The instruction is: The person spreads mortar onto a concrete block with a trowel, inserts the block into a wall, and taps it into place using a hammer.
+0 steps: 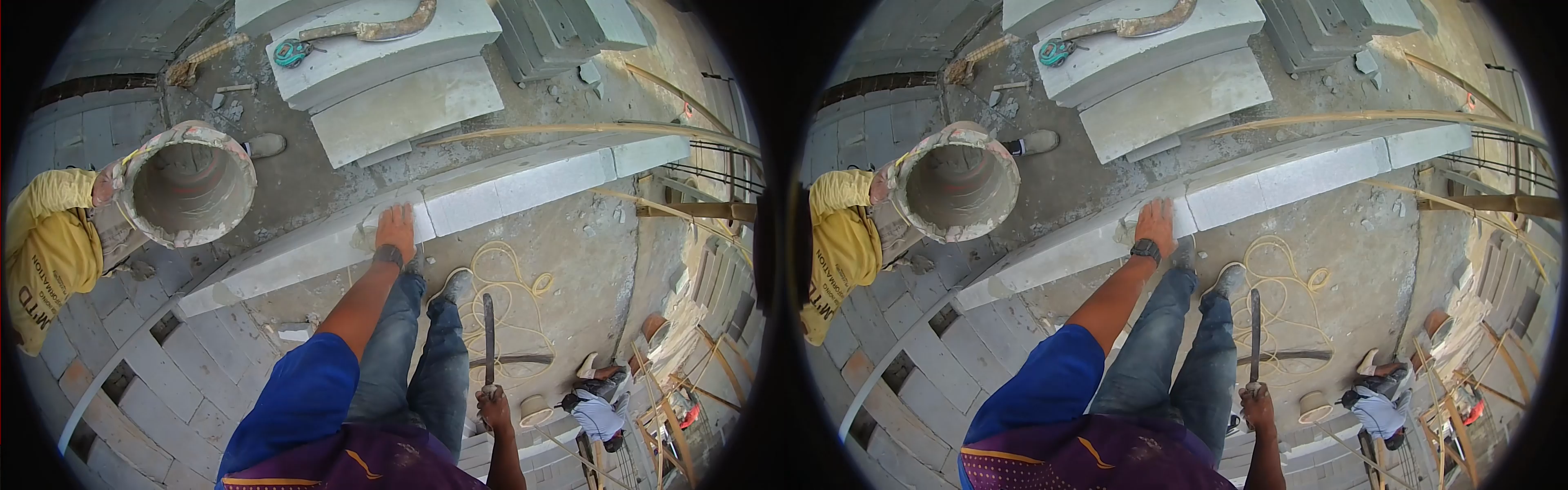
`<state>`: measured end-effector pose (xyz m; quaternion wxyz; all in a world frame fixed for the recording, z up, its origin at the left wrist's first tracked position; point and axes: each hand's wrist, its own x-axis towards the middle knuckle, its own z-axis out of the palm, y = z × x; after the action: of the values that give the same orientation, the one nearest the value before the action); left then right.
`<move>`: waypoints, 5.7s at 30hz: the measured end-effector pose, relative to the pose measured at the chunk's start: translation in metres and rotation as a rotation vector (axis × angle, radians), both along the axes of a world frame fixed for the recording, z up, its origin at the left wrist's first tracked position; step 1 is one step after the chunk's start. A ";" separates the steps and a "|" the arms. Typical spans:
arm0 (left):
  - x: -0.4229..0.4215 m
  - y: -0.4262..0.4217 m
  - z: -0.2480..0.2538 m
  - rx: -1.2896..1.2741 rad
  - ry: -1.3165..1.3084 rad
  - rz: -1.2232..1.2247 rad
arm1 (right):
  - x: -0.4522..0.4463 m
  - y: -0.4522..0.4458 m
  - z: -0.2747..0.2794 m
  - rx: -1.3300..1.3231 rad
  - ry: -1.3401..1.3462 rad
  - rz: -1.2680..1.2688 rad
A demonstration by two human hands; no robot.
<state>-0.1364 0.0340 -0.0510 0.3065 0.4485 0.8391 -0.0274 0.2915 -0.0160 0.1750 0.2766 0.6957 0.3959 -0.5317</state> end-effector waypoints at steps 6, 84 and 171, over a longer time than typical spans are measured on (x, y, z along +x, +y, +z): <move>0.001 -0.002 0.001 0.015 0.004 0.010 | -0.003 0.009 -0.008 0.017 0.057 -0.009; 0.054 -0.130 0.019 -0.261 -0.095 0.182 | -0.092 -0.022 -0.273 0.611 0.467 0.536; 0.007 -0.104 0.029 -0.402 -0.360 -0.123 | -0.328 0.023 -0.149 -0.026 0.567 -1.899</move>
<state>-0.1293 -0.0700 -0.0220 0.5311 0.4266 0.7201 -0.1317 -0.0369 0.0065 0.0264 -0.3619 0.5682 -0.2804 -0.6838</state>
